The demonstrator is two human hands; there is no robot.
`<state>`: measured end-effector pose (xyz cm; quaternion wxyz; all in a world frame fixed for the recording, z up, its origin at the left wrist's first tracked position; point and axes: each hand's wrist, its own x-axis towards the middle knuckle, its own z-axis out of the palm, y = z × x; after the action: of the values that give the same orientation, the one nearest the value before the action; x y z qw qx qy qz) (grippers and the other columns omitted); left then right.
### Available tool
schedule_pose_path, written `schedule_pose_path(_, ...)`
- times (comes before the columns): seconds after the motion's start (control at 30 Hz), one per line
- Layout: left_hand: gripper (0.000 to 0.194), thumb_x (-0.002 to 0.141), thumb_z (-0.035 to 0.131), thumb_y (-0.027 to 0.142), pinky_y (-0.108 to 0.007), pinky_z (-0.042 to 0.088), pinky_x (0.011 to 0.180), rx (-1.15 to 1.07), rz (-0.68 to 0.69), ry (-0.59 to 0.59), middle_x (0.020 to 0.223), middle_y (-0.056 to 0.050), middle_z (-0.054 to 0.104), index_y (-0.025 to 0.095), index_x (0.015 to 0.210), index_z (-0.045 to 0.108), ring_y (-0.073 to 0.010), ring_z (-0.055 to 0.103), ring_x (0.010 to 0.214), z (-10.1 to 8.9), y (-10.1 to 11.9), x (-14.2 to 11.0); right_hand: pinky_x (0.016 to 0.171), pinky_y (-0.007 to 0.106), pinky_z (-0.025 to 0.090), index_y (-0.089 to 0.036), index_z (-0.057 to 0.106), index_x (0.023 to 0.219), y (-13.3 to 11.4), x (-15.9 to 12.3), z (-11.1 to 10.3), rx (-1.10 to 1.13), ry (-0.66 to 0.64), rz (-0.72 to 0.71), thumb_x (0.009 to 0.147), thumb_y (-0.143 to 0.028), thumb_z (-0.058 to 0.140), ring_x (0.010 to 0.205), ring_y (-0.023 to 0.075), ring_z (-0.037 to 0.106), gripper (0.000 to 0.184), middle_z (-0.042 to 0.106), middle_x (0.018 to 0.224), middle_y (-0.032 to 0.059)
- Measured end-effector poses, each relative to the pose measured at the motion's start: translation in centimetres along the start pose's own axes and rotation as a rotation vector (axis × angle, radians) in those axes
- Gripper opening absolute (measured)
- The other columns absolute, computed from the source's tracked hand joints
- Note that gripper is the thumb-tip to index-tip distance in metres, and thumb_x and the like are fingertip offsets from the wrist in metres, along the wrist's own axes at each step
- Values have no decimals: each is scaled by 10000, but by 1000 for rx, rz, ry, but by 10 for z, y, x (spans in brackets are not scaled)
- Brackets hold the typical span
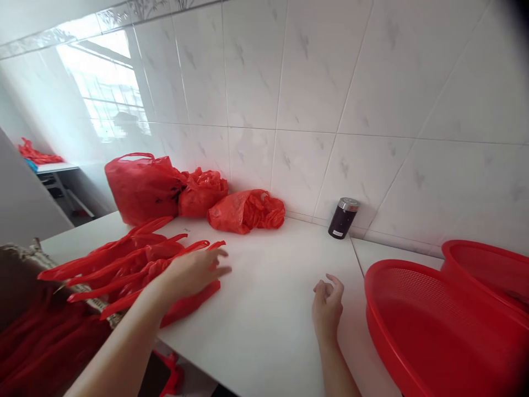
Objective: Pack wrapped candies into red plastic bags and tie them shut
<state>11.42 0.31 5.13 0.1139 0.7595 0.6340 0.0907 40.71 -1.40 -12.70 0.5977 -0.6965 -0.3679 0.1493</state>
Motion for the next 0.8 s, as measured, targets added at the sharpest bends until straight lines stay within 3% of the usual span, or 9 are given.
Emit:
schedule_pose_path(0.07, 432, 862, 486, 525, -318, 474, 736, 30, -9, 120, 1069, -35, 700, 287, 1202, 603, -226, 657, 874, -37, 5, 14, 638, 267, 402, -228, 446, 1140, 1, 1, -1, -22, 21, 1, 881, -390, 437, 725, 203, 612, 307, 644, 768, 11)
schedule_pose_path(0.17, 463, 907, 416, 516, -424, 411, 870, 149, -22, 311, 1122, -42, 652, 251, 1265, 543, -262, 590, 995, -88, 8, 28, 654, 276, 398, -219, 457, 1141, 2, 2, -1, -42, 42, -2, 855, -375, 460, 748, 214, 617, 326, 655, 766, 18)
schedule_pose_path(0.27, 420, 922, 414, 474, -458, 382, 887, 273, -16, 341, 1054, -57, 639, 163, 1125, 608, -267, 562, 996, -106, -3, 28, 659, 282, 393, -215, 471, 1136, 3, 2, 0, -71, 44, -13, 839, -365, 472, 718, 209, 610, 332, 659, 760, 17)
schedule_pose_path(0.4, 390, 825, 547, 537, -393, 419, 773, 371, -45, 108, 719, -38, 636, 173, 746, 662, -230, 593, 734, -83, -47, 16, 660, 281, 389, -224, 482, 1123, 1, 3, 1, -124, 27, -3, 831, -357, 483, 715, 203, 608, 320, 665, 764, 9)
schedule_pose_path(0.47, 386, 782, 588, 560, -345, 417, 715, 377, -58, 1, 659, -31, 635, 201, 647, 633, -210, 578, 657, -65, -73, 11, 667, 283, 391, -228, 485, 1119, 1, 3, 1, -143, 21, 4, 831, -352, 488, 723, 202, 610, 314, 671, 769, 6)
schedule_pose_path(0.6, 406, 785, 536, 619, -327, 412, 696, 349, -64, -39, 862, -64, 685, 233, 780, 659, -249, 609, 789, -34, -106, 9, 706, 306, 400, -231, 492, 1128, 7, 5, 1, -182, 35, 6, 824, -346, 515, 725, 203, 615, 326, 680, 788, 5)
schedule_pose_path(0.73, 540, 740, 552, 665, -406, 423, 788, 330, -67, -30, 1163, -150, 616, 237, 1048, 667, -375, 550, 1063, -7, -117, 12, 754, 353, 420, -222, 495, 1149, 16, 7, 0, -204, 64, -16, 807, -349, 544, 663, 205, 601, 368, 677, 763, 3)
schedule_pose_path(0.8, 550, 735, 597, 619, -459, 420, 806, 331, -84, -47, 1158, -204, 608, 196, 1079, 670, -431, 527, 1092, 6, -121, 13, 783, 379, 424, -226, 497, 1152, 18, 8, 0, -234, 66, -25, 799, -337, 550, 659, 212, 603, 374, 675, 756, 4)
